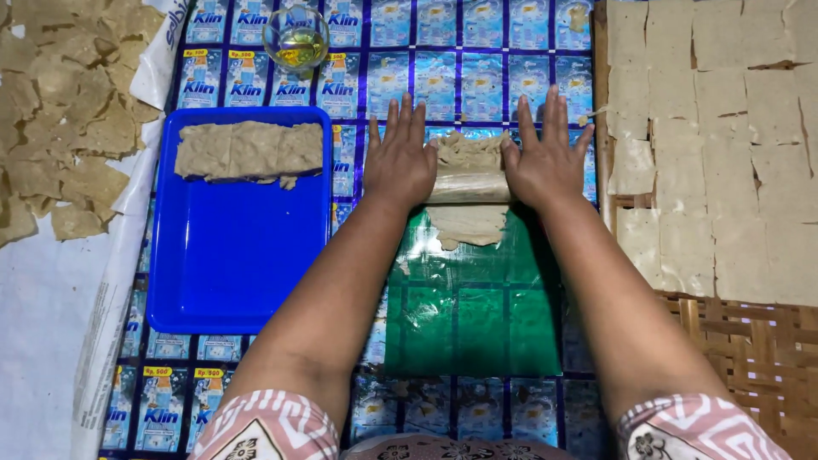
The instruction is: Rolling out dough and cutting it into rectangular pieces for drying on a bamboo rack.
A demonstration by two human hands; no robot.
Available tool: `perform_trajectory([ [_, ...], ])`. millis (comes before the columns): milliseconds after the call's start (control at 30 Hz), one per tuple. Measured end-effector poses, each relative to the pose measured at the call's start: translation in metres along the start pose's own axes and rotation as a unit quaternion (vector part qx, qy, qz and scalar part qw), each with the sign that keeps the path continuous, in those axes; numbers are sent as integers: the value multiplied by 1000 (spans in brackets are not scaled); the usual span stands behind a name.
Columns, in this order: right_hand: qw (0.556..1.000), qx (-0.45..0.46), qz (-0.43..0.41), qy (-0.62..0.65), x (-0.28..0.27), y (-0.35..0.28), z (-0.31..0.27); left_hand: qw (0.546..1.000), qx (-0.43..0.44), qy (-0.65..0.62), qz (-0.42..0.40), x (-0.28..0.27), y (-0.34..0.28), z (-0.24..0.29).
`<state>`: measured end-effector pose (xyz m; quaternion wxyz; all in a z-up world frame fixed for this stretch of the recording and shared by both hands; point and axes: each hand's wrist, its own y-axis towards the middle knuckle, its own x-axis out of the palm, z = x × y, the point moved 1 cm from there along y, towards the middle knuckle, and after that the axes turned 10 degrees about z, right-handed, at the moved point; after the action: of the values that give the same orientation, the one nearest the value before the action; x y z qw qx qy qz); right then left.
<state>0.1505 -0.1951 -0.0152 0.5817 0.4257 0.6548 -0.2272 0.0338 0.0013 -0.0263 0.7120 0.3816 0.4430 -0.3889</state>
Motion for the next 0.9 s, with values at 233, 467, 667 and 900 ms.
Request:
perform_trajectory([
  [233, 1000, 16, -9, 1, -2, -4, 2, 999, -11, 33, -1, -5, -10, 8],
  [467, 996, -59, 70, -14, 11, -59, 12, 998, 14, 29, 54, 0, -63, 12],
  [667, 987, -110, 114, 10, 8, -107, 15, 994, 31, 16, 100, -6, -112, 20],
  [900, 982, -142, 122, 2, -4, -169, 19, 992, 53, 22, 112, -8, -177, 24],
])
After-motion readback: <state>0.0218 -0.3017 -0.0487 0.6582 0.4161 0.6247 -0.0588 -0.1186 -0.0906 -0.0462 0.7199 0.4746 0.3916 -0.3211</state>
